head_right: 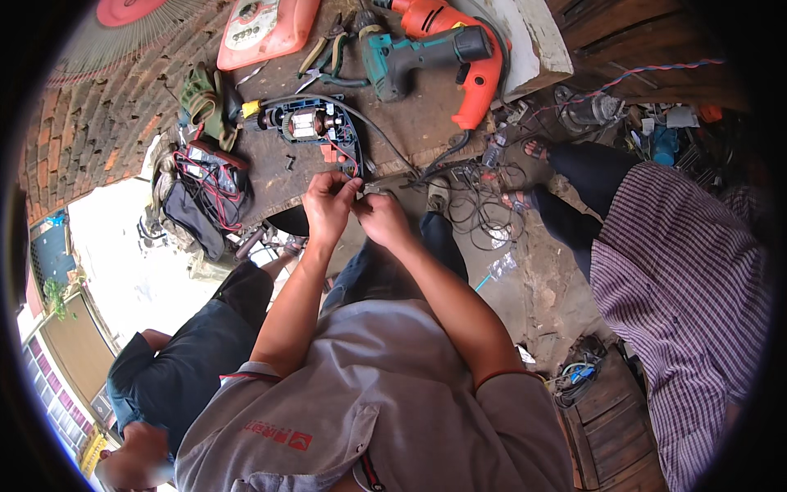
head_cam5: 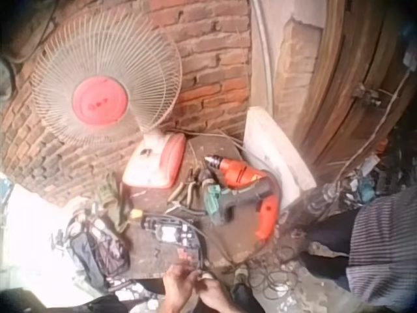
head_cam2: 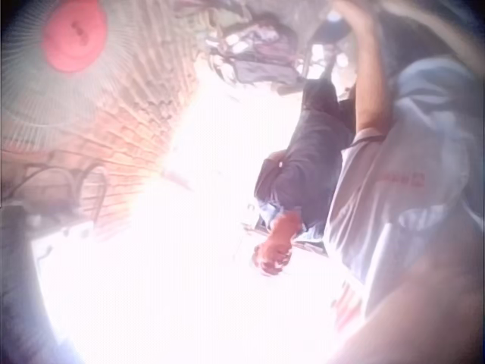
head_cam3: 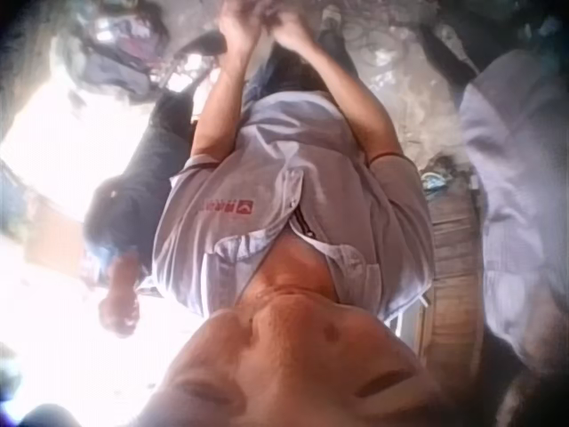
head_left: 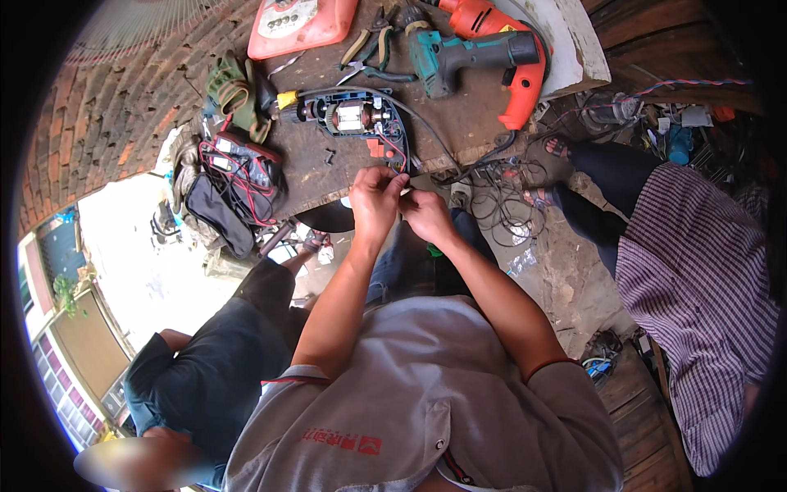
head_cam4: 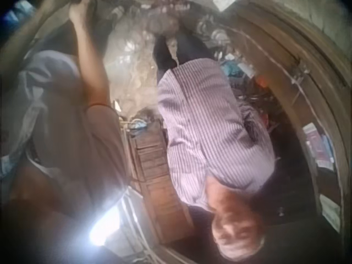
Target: The person strips and twists wires, then uses a multimeter to test continuity on a disassembled power tool. They connect wires to the tool's internal components and continue testing.
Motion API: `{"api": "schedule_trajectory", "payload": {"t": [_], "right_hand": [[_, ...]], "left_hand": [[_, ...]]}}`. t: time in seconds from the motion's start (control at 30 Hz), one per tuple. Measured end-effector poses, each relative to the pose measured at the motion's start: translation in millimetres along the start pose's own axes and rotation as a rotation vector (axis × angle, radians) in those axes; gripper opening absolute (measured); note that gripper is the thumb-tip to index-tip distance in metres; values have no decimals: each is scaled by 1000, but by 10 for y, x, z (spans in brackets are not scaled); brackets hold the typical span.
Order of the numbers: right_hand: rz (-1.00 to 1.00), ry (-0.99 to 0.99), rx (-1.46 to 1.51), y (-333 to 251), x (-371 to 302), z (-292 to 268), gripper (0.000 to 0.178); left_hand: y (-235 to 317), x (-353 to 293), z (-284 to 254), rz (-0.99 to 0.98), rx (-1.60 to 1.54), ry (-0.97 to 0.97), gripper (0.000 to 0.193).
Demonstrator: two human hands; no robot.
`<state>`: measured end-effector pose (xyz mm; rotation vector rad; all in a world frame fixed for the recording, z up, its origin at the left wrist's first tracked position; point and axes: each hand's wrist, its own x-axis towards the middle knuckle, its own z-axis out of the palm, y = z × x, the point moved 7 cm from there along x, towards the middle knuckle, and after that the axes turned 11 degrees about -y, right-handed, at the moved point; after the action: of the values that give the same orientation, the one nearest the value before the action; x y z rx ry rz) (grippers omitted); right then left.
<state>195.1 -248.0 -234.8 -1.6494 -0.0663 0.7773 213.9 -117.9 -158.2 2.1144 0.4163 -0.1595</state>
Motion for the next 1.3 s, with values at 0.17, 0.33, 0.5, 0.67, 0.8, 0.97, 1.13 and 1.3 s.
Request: {"api": "schedule_trajectory", "payload": {"t": [0.17, 0.33, 0.5, 0.67, 0.8, 0.97, 1.13, 1.3], "right_hand": [[99, -84, -366, -268, -25, -294, 22], [-241, 244, -66, -916, -2, -617, 17], [-330, 249, -154, -916, 278, -550, 18], [-312, 305, -106, -856, 262, -554, 9], [-455, 407, -252, -853, 239, -565, 11], [-383, 348, -96, -816, 274, -547, 12], [-456, 363, -207, -888, 246, -555, 9], [-458, 340, -153, -872, 258, -543, 6]], "left_hand": [[-181, 30, 36, -65, -56, -28, 18], [-132, 94, 24, -55, -46, -67, 19], [-55, 106, -11, -6, 1, -87, 21], [-105, 86, -21, -17, 41, -114, 22], [-131, 90, -8, -13, 54, -116, 21], [-255, 93, 8, -4, 7, -123, 20], [-214, 86, -2, -3, 29, -121, 21], [-162, 69, -22, 25, 30, -115, 23]]}}
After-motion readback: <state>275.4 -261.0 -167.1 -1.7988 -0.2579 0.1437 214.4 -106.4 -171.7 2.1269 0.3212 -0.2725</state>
